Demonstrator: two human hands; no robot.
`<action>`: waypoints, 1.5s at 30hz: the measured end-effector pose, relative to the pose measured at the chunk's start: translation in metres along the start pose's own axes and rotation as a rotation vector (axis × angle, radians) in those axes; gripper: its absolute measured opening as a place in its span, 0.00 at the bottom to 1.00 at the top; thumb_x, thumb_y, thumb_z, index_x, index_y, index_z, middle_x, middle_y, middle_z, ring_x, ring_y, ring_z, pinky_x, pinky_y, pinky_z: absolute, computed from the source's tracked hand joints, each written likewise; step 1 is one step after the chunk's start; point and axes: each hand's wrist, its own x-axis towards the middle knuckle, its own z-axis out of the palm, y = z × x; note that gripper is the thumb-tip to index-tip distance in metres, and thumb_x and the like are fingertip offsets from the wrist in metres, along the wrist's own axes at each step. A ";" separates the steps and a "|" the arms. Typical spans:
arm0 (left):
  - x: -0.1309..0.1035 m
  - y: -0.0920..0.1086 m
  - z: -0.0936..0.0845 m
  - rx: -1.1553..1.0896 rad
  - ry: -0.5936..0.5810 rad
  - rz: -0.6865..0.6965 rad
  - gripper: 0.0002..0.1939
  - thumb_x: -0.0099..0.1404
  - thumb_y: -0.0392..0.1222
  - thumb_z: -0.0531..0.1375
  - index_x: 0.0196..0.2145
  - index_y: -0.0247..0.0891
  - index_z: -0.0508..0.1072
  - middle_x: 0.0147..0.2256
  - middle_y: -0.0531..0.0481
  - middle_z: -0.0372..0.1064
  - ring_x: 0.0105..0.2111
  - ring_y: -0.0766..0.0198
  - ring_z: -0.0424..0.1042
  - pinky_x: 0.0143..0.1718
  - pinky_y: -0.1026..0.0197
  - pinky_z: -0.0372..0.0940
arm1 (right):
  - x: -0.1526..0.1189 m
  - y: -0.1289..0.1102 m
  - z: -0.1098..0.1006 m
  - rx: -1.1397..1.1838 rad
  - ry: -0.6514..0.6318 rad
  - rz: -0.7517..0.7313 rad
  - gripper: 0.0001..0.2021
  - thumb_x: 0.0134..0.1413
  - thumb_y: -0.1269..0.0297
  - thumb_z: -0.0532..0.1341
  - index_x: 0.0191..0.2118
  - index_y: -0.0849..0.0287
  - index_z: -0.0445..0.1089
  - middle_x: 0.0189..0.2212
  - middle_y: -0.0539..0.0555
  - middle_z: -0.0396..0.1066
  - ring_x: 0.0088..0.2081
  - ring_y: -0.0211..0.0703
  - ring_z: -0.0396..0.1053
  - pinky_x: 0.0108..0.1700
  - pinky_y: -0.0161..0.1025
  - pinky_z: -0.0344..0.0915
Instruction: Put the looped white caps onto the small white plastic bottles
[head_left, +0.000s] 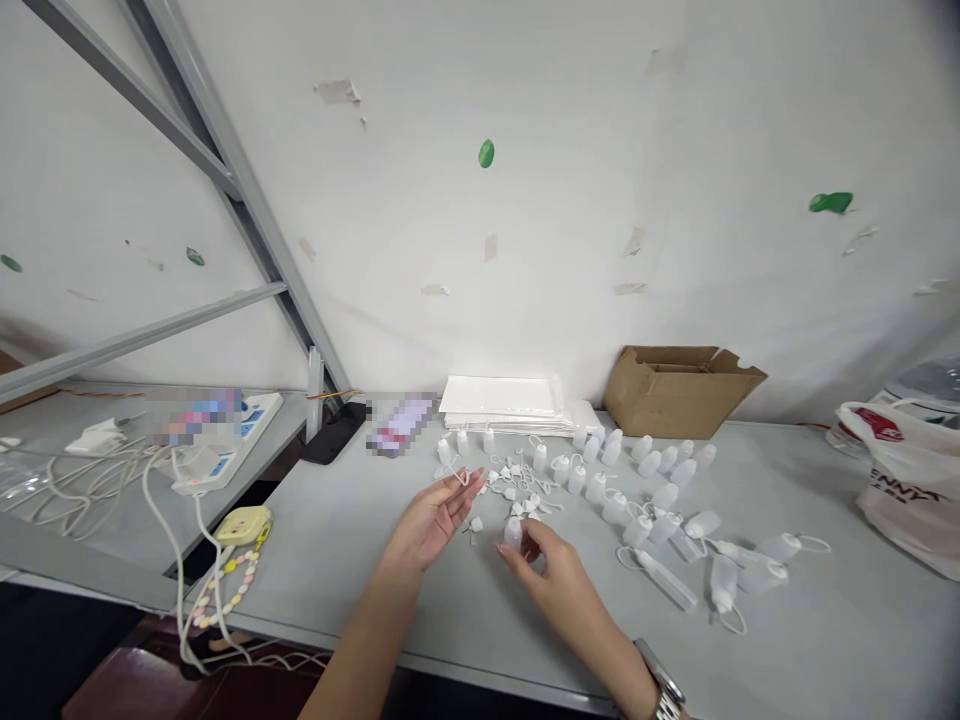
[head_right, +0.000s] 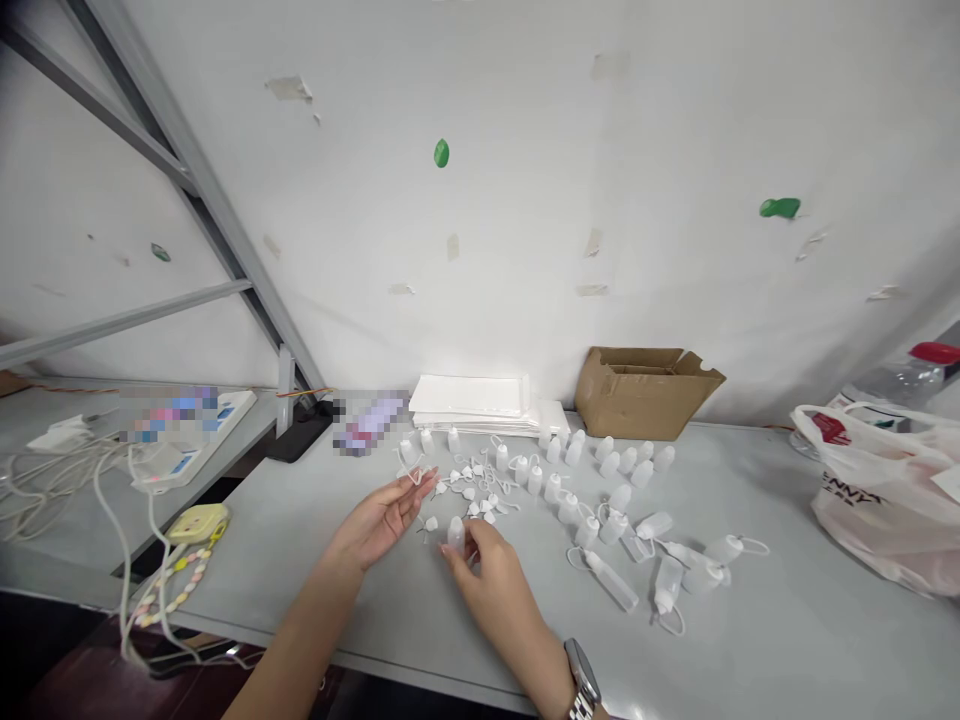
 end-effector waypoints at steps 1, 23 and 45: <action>-0.002 0.000 0.001 -0.034 -0.013 -0.020 0.04 0.60 0.36 0.59 0.33 0.36 0.73 0.46 0.41 0.74 0.46 0.60 0.73 0.39 0.65 0.69 | 0.000 0.001 0.000 -0.023 0.023 -0.007 0.08 0.54 0.61 0.57 0.27 0.58 0.64 0.24 0.51 0.67 0.27 0.42 0.65 0.31 0.36 0.63; -0.029 0.000 0.028 0.074 -0.229 0.049 0.14 0.53 0.47 0.65 0.36 0.36 0.78 0.42 0.42 0.76 0.49 0.53 0.69 0.55 0.53 0.56 | -0.002 -0.007 -0.006 -0.007 0.067 0.078 0.13 0.55 0.56 0.56 0.29 0.59 0.70 0.20 0.51 0.67 0.23 0.41 0.63 0.27 0.36 0.59; -0.040 -0.002 0.037 0.092 -0.200 0.116 0.13 0.56 0.49 0.63 0.34 0.37 0.78 0.40 0.43 0.77 0.47 0.52 0.70 0.51 0.53 0.60 | -0.003 -0.004 0.004 -0.151 0.273 -0.143 0.16 0.58 0.55 0.54 0.28 0.61 0.70 0.22 0.53 0.66 0.22 0.40 0.63 0.26 0.36 0.63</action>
